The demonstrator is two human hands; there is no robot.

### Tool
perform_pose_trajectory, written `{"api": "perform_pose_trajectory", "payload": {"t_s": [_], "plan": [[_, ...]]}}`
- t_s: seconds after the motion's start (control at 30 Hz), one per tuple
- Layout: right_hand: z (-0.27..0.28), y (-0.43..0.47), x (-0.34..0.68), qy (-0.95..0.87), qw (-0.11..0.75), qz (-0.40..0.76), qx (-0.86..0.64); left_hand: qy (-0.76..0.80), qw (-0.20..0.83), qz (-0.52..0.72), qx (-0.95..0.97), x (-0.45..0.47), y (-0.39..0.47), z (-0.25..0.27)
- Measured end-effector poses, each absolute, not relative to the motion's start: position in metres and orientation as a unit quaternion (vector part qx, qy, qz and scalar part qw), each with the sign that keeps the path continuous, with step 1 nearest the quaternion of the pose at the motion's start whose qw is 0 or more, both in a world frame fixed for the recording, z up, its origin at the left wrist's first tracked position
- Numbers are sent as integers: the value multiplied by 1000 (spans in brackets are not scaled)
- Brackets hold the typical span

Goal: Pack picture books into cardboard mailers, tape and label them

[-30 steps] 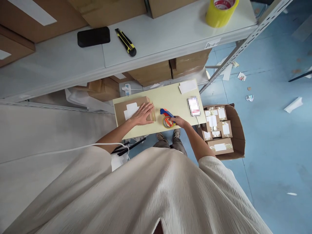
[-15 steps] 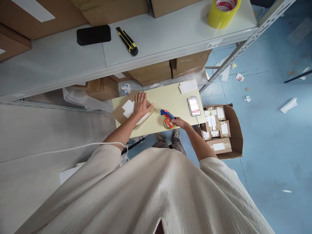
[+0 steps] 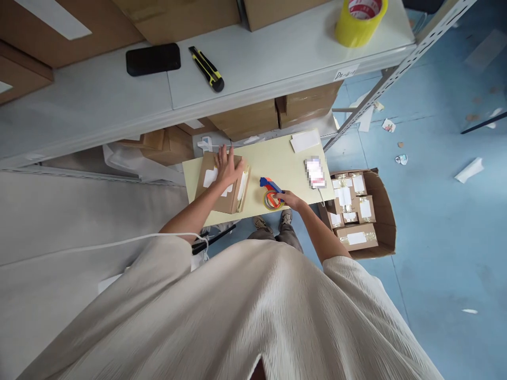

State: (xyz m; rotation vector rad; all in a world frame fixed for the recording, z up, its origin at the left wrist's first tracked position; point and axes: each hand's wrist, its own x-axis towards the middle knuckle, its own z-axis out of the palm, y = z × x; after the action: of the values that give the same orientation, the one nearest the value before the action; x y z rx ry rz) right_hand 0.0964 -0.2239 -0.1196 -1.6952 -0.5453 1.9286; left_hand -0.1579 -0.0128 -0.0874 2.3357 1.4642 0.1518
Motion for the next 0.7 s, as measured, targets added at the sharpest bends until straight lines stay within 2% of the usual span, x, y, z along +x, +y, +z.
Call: {"api": "perform_pose_trajectory", "payload": {"t_s": [0.13,0.2,0.7], "plan": [[-123,-224,93,-189,258,715,-621,276,221,-66,933,-203,-37,-66],[-124,-224,91,-188,256,720,-617,204,230,-99,946,-219,-48,-63],[-128,-191,87,-176,315,699,-617,327,196,-35,924,-186,-55,-77]]}}
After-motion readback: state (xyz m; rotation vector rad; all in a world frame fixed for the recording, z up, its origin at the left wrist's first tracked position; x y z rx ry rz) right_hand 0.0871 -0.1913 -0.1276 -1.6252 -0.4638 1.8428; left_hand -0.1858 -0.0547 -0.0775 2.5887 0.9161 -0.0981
